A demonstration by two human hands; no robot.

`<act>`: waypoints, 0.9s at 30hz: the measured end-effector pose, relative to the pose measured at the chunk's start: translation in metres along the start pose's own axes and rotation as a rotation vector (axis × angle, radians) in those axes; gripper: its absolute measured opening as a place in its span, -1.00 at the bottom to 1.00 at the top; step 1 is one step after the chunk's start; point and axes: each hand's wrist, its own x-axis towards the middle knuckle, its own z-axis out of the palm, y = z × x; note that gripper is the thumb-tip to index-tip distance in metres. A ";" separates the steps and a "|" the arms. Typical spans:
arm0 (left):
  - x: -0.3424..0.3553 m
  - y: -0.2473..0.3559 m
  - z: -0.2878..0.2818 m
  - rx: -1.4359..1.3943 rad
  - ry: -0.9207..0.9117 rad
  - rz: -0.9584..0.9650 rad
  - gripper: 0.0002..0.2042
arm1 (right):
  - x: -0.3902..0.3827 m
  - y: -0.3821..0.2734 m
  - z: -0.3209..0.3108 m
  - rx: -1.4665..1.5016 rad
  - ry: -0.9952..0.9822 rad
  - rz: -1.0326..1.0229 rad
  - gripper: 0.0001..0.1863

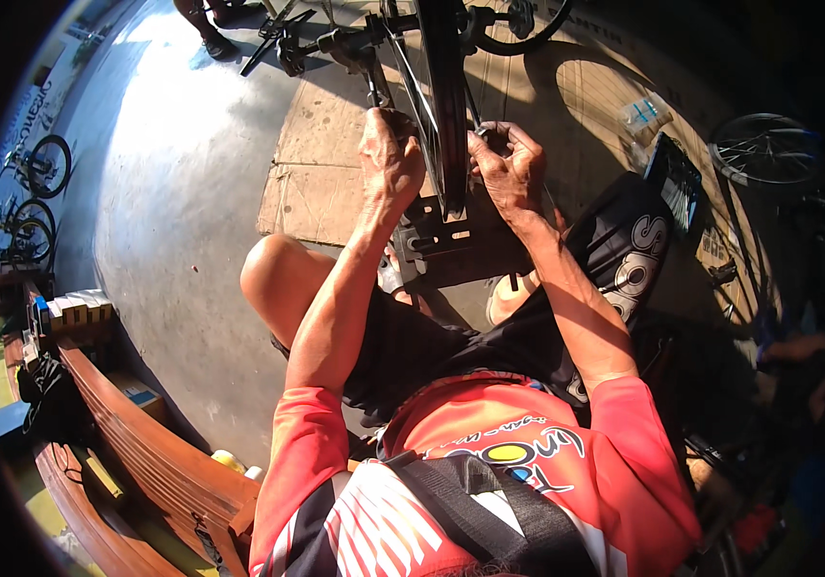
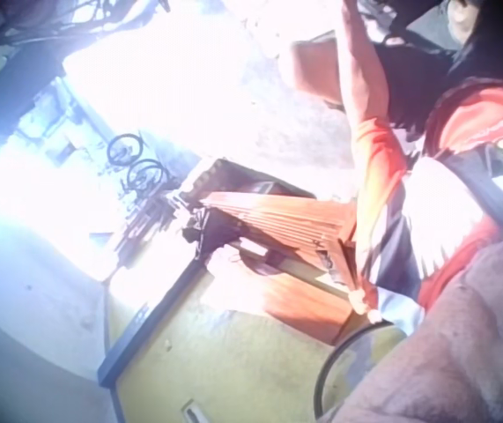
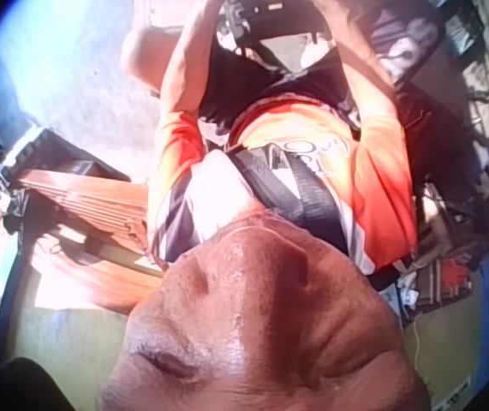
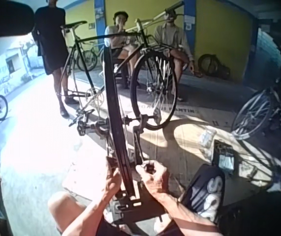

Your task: The person is adjusting the spokes on a bicycle wheel using a spoke wrench at a repair station.

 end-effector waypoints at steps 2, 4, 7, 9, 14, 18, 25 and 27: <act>0.000 -0.002 0.000 0.001 -0.018 0.027 -0.77 | 0.000 0.000 0.000 0.050 -0.004 0.019 -0.79; -0.001 -0.004 0.000 0.001 -0.009 0.033 -0.78 | 0.000 0.002 -0.001 0.057 -0.031 0.036 -0.77; -0.001 -0.004 -0.001 -0.033 -0.013 0.041 -0.79 | -0.001 0.004 -0.003 -0.023 -0.025 0.035 -0.76; -0.001 -0.001 -0.002 -0.063 -0.024 0.041 -0.79 | 0.000 0.001 -0.002 -0.013 -0.028 0.084 -0.76; -0.003 -0.005 0.000 0.000 0.012 0.098 -0.86 | -0.001 0.000 -0.003 -0.027 -0.039 0.179 -0.75; -0.002 -0.007 0.000 -0.052 -0.038 0.081 -0.80 | -0.001 0.001 -0.005 -0.004 -0.044 0.128 -0.72; 0.000 -0.001 -0.001 -0.061 -0.092 -0.032 -0.79 | 0.000 0.005 -0.006 -0.022 -0.038 0.071 -0.71; -0.001 -0.004 -0.002 -0.035 -0.083 -0.019 -0.79 | 0.000 0.005 -0.005 -0.016 -0.047 0.081 -0.71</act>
